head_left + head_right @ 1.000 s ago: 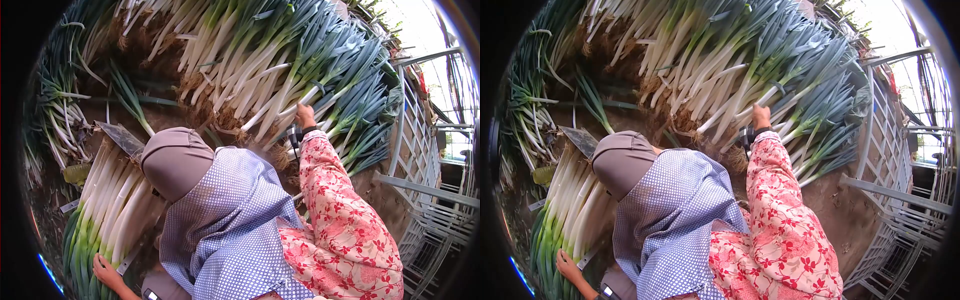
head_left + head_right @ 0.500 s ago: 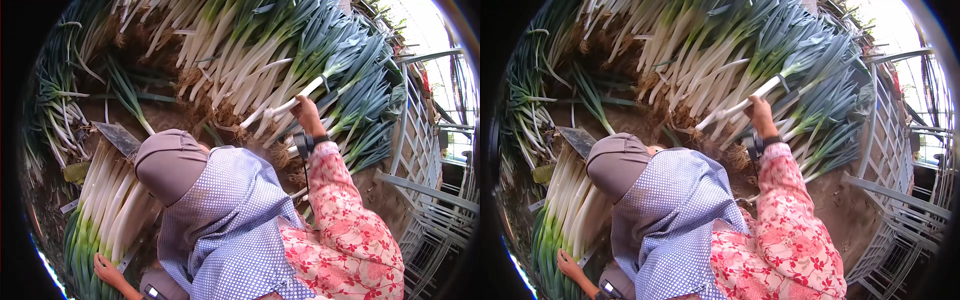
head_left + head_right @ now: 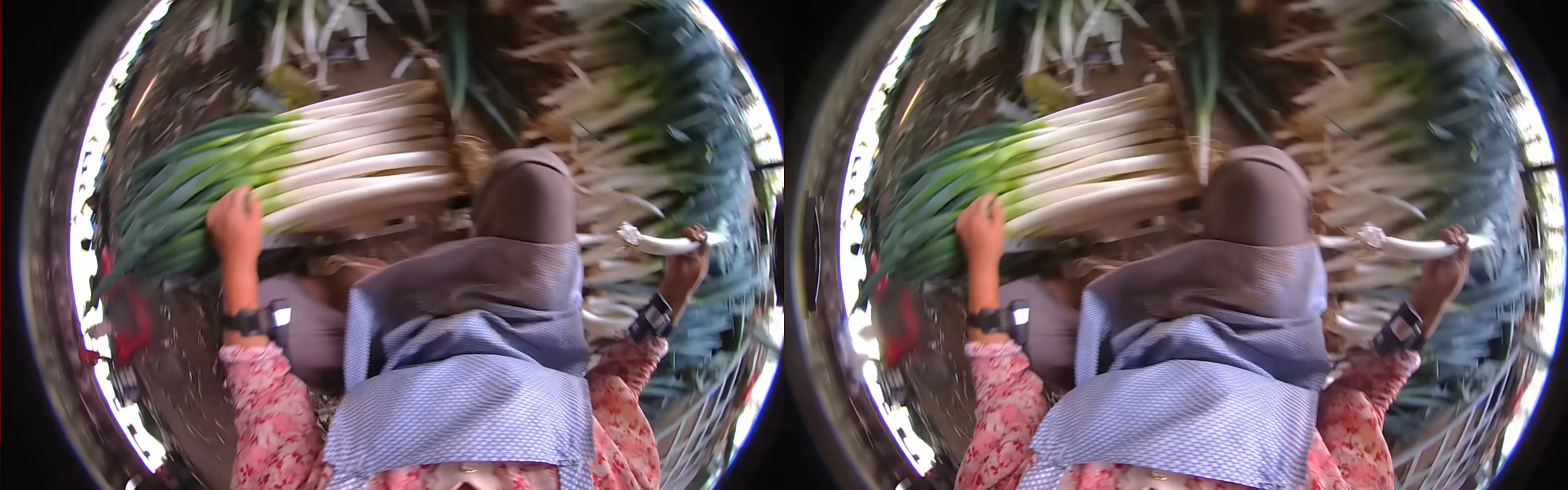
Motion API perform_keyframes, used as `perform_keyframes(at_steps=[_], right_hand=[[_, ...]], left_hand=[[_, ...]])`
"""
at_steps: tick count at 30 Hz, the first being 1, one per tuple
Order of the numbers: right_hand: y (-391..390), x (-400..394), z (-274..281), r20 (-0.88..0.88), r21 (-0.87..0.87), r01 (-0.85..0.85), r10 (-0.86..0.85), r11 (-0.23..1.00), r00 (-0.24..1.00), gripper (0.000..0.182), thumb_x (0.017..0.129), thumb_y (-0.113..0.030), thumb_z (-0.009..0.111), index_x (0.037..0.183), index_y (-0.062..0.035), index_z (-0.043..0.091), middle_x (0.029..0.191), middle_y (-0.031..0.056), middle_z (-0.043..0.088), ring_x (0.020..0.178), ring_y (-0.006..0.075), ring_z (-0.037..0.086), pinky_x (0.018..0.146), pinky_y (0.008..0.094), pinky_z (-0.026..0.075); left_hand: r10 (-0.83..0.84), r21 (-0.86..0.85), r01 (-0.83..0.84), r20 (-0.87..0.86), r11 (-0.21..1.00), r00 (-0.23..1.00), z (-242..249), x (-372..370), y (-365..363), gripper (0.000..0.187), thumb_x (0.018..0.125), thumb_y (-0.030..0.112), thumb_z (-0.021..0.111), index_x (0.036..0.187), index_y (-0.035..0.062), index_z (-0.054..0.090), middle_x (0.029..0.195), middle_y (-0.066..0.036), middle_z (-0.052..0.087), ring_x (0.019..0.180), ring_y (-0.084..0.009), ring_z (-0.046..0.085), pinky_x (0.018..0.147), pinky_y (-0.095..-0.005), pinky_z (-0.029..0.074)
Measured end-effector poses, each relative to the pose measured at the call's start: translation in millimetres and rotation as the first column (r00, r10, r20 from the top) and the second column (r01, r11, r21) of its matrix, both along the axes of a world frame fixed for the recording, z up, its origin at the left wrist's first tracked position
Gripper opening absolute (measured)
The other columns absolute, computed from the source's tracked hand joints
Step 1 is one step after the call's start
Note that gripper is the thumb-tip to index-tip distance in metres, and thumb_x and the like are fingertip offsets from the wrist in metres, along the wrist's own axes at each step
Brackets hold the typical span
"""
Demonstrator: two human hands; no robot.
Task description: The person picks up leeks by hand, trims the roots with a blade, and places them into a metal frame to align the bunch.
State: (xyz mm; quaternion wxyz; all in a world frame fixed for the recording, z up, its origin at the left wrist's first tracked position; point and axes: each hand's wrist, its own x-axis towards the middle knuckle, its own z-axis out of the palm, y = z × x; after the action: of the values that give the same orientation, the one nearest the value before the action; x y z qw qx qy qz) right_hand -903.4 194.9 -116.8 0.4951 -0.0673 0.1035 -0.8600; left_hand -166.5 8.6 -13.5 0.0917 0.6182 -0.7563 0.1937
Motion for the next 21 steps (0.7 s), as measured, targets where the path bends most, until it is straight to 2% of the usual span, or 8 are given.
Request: perform_keyframes(at_steps=[3, 5, 7, 12, 13, 18, 20, 21], right_hand=[[-61.5, 59.0, 59.1, -0.205, -0.068, -0.035, 0.020, 0.997, 0.979, 0.012, 0.094, -0.009, 0.048, 0.097, -0.0031, 0.037, 0.084, 0.0049, 0.035, 0.075, 0.0156, 0.038, 0.070, 0.0288, 0.037], [-97.4, 83.7, 100.7, -0.477, -0.013, -0.060, 0.047, 0.998, 0.878, 0.018, 0.092, -0.012, 0.053, 0.103, 0.0003, 0.046, 0.085, 0.0060, 0.044, 0.078, 0.0161, 0.043, 0.072, 0.0287, 0.040], [-153.3, 102.8, 126.9, -0.626, 0.031, 0.127, -0.080, 0.991, 0.775, 0.024, 0.090, -0.013, 0.057, 0.109, 0.0003, 0.049, 0.096, 0.0095, 0.053, 0.085, 0.0176, 0.050, 0.073, 0.0299, 0.043], [-251.0, 250.6, 209.7, -0.909, -0.090, 0.230, -0.174, 0.969, 0.379, 0.021, 0.089, -0.014, 0.057, 0.106, -0.0015, 0.059, 0.098, 0.0077, 0.058, 0.083, 0.0155, 0.055, 0.070, 0.0280, 0.044], [-257.8, 288.4, 221.1, -0.958, 0.000, 0.292, -0.084, 0.956, 0.273, 0.021, 0.089, -0.016, 0.057, 0.106, -0.0044, 0.060, 0.089, 0.0047, 0.060, 0.073, 0.0126, 0.055, 0.063, 0.0246, 0.043], [-309.3, 440.0, 135.7, -0.988, 0.069, -0.294, 0.107, 0.953, 0.114, 0.027, 0.090, -0.012, 0.055, 0.117, -0.0109, 0.059, 0.091, -0.0010, 0.062, 0.072, 0.0082, 0.055, 0.063, 0.0240, 0.046], [-303.5, 489.8, 58.0, -0.998, -0.043, -0.426, -0.056, 0.904, -0.017, 0.039, 0.088, -0.011, 0.055, 0.126, -0.0197, 0.054, 0.096, 0.0080, 0.064, 0.082, 0.0178, 0.061, 0.074, 0.0315, 0.048], [-302.0, 501.1, 25.7, -0.865, -0.101, -0.350, -0.256, 0.931, -0.431, 0.044, 0.087, -0.011, 0.054, 0.128, -0.0239, 0.052, 0.098, 0.0118, 0.064, 0.086, 0.0225, 0.062, 0.077, 0.0340, 0.048]], left_hand=[[0.110, -0.008, -0.110, 0.044, 0.994, 0.993, -4.2, -3.4, 1.5, 0.024, 0.084, 0.027, 0.055, 0.102, 0.0119, 0.062, 0.104, -0.007, 0.063, 0.102, -0.0261, 0.055, 0.090, -0.0415, 0.038], [0.106, -0.019, -0.105, 0.035, 0.994, 0.994, 1.8, -11.4, 6.2, 0.025, 0.084, 0.028, 0.055, 0.103, 0.0127, 0.062, 0.105, -0.006, 0.063, 0.103, -0.0251, 0.054, 0.090, -0.0406, 0.037], [0.098, -0.049, -0.097, 0.024, 0.994, 0.995, -3.6, -6.3, 5.2, 0.026, 0.084, 0.029, 0.055, 0.103, 0.0124, 0.062, 0.105, -0.005, 0.063, 0.105, -0.0237, 0.053, 0.090, -0.0398, 0.036], [0.103, -0.044, -0.104, -0.024, 0.994, 0.994, -2.7, -3.0, 6.9, 0.027, 0.086, 0.030, 0.055, 0.106, 0.0126, 0.061, 0.109, -0.006, 0.062, 0.108, -0.0251, 0.052, 0.092, -0.0401, 0.035], [0.096, -0.053, -0.097, -0.030, 0.994, 0.995, -4.3, -2.9, 5.7, 0.027, 0.085, 0.030, 0.055, 0.106, 0.0124, 0.061, 0.109, -0.006, 0.062, 0.108, -0.0253, 0.052, 0.092, -0.0402, 0.035], [0.089, -0.050, -0.091, -0.045, 0.995, 0.995, -0.3, -6.5, 6.7, 0.027, 0.085, 0.030, 0.057, 0.104, 0.0118, 0.061, 0.107, -0.006, 0.062, 0.107, -0.0254, 0.053, 0.090, -0.0402, 0.036], [0.070, -0.062, -0.075, -0.083, 0.995, 0.994, 2.2, -7.9, 6.4, 0.026, 0.083, 0.030, 0.057, 0.100, 0.0102, 0.061, 0.104, -0.005, 0.062, 0.105, -0.0246, 0.053, 0.089, -0.0407, 0.036], [0.061, -0.066, -0.068, -0.102, 0.995, 0.993, 2.8, -8.4, 6.7, 0.026, 0.082, 0.029, 0.057, 0.099, 0.0094, 0.060, 0.102, -0.005, 0.062, 0.104, -0.0242, 0.053, 0.088, -0.0409, 0.036]])
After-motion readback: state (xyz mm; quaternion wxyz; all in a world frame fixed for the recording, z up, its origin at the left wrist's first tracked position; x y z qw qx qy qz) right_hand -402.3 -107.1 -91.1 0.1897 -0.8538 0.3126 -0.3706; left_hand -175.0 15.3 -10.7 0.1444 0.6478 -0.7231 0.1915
